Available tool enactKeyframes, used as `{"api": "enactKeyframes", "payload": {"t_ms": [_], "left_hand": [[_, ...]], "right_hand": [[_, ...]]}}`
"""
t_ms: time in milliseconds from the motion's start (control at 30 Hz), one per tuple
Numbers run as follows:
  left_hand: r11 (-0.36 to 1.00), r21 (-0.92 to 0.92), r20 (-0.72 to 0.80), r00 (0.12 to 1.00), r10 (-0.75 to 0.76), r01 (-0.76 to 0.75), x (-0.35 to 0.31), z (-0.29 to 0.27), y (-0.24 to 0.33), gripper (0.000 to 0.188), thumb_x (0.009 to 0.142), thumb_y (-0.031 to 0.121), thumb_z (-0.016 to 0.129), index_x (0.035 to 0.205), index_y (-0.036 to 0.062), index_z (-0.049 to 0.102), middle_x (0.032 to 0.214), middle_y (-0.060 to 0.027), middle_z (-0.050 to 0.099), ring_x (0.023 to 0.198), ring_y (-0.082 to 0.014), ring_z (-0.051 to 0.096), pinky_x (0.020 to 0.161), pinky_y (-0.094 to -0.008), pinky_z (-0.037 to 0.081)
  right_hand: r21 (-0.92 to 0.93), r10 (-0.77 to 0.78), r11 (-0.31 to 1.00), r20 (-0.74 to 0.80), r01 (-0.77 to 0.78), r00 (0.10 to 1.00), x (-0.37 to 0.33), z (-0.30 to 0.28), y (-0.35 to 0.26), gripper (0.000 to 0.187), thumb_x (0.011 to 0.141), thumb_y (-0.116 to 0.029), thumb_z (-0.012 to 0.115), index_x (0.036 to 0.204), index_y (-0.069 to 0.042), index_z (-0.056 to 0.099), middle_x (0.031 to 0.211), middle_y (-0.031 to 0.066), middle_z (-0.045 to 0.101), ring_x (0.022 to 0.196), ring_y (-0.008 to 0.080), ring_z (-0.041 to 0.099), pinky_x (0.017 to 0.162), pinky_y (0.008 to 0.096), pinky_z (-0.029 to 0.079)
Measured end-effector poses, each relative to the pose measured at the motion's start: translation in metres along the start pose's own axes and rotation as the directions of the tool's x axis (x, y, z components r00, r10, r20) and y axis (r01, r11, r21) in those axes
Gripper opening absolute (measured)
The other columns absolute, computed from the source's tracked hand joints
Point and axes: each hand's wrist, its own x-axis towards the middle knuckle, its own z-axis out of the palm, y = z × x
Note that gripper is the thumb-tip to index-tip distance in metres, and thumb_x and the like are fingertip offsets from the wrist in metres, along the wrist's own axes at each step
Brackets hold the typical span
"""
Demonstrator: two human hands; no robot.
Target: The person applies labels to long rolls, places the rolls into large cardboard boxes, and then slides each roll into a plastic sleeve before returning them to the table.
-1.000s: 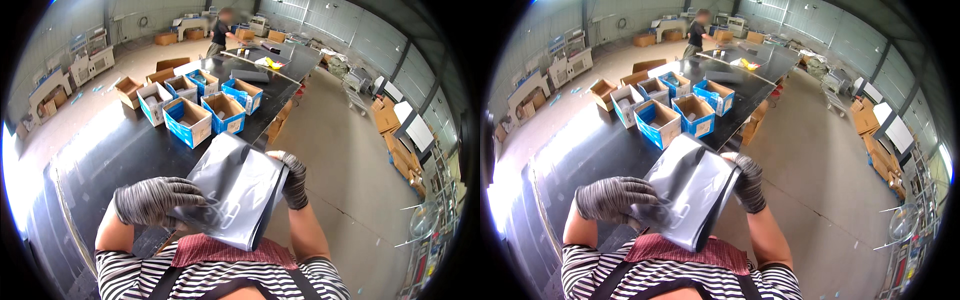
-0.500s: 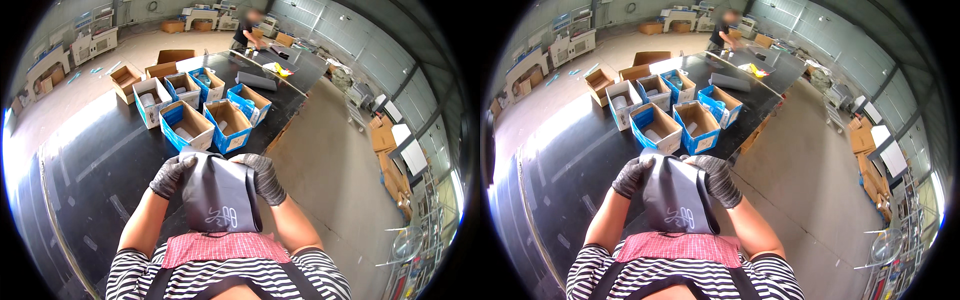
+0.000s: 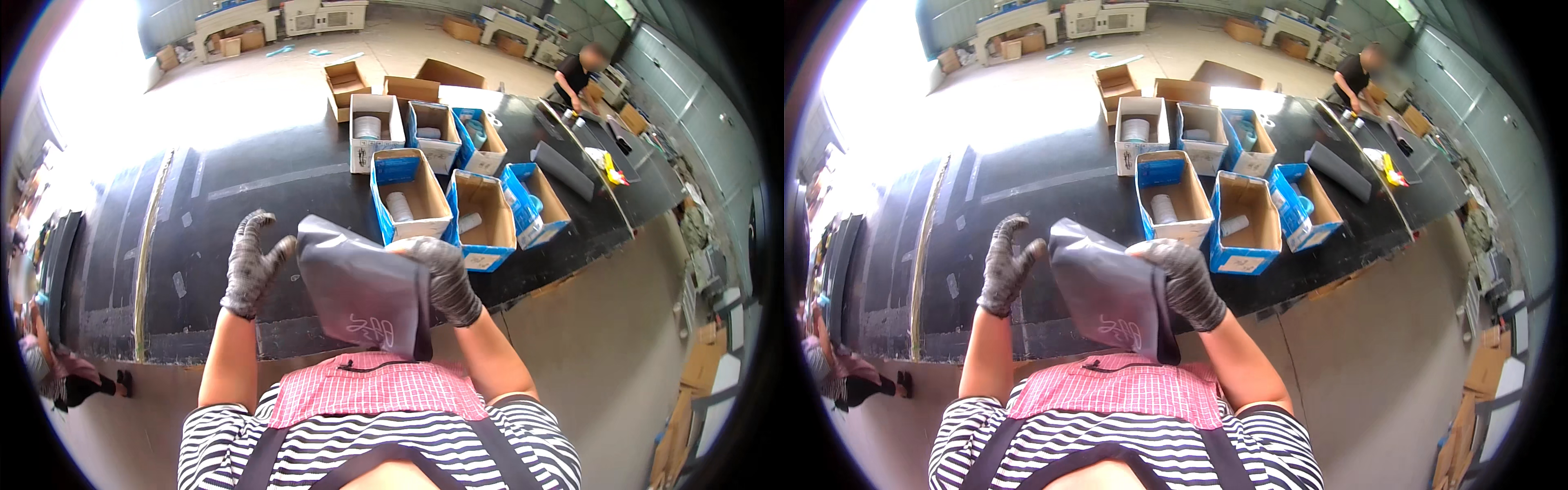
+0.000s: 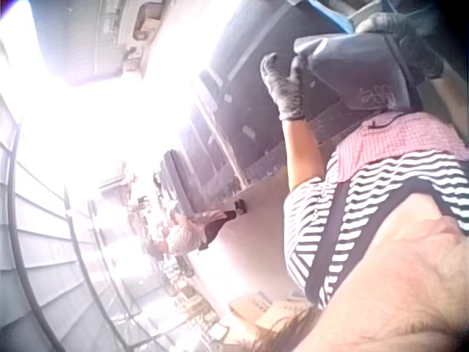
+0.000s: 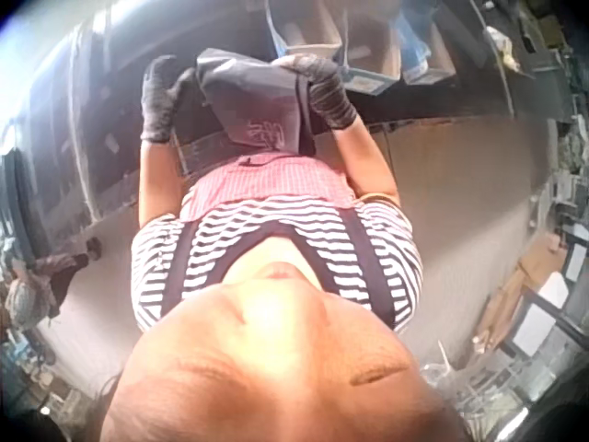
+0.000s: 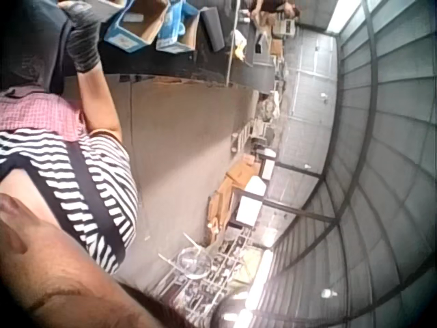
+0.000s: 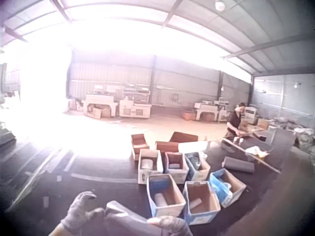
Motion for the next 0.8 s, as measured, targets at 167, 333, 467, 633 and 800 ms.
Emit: {"api": "enactKeyframes", "payload": {"t_ms": [167,333,467,633,800], "left_hand": [[0.928,0.179,0.478,0.853,0.208,-0.327,-0.035,0.023,0.082,0.078,0.068,0.036,0.085,0.135,0.0117,0.054,0.132,-0.0147,0.058,0.128,-0.0368,0.051,0.107,-0.0462,0.039],[0.971,0.121,0.646,0.726,-0.236,0.208,-0.091,0.025,0.081,0.025,0.088,0.026,0.069,0.108,0.0104,0.071,0.091,-0.0193,0.069,0.087,-0.0380,0.067,0.076,-0.0412,0.053],[0.937,0.265,0.576,0.742,-0.344,0.229,-0.124,0.003,0.100,0.024,0.090,0.026,0.064,0.107,0.0100,0.070,0.085,-0.0189,0.068,0.082,-0.0393,0.066,0.072,-0.0448,0.053],[0.951,0.309,0.636,0.737,-0.226,0.026,-0.155,-0.026,0.137,0.026,0.090,0.030,0.065,0.101,0.0072,0.070,0.080,-0.0193,0.067,0.077,-0.0390,0.066,0.069,-0.0436,0.052],[0.891,-0.076,0.668,0.686,-0.288,0.448,-0.225,-0.067,0.118,0.036,0.082,0.020,0.076,0.113,0.0057,0.067,0.096,-0.0160,0.070,0.091,-0.0303,0.068,0.083,-0.0381,0.053]], "right_hand": [[-0.021,-0.262,0.959,0.310,0.281,0.914,0.014,0.010,0.011,0.020,0.079,-0.008,0.064,0.097,-0.008,0.073,0.089,0.0145,0.071,0.084,0.0312,0.068,0.077,0.0382,0.054],[0.469,-0.127,0.869,0.518,-0.157,0.846,-0.004,-0.005,0.025,0.037,0.086,-0.017,0.067,0.121,-0.005,0.065,0.117,0.0150,0.067,0.111,0.0241,0.063,0.098,0.0334,0.047],[0.493,-0.091,0.817,0.624,-0.300,0.776,-0.024,-0.002,0.012,0.099,0.077,-0.023,0.084,0.154,-0.004,0.025,0.147,0.0205,0.045,0.137,0.0290,0.044,0.113,0.0360,0.033],[0.508,-0.081,0.803,0.611,-0.311,0.787,-0.054,0.025,0.024,0.090,0.076,-0.017,0.084,0.151,-0.010,0.036,0.141,0.0199,0.053,0.132,0.0276,0.050,0.108,0.0346,0.039],[0.265,0.012,0.890,0.799,-0.371,0.601,-0.109,0.057,0.006,0.045,0.086,-0.019,0.075,0.129,-0.012,0.063,0.101,0.0105,0.071,0.095,0.0133,0.064,0.087,0.0305,0.049]]}}
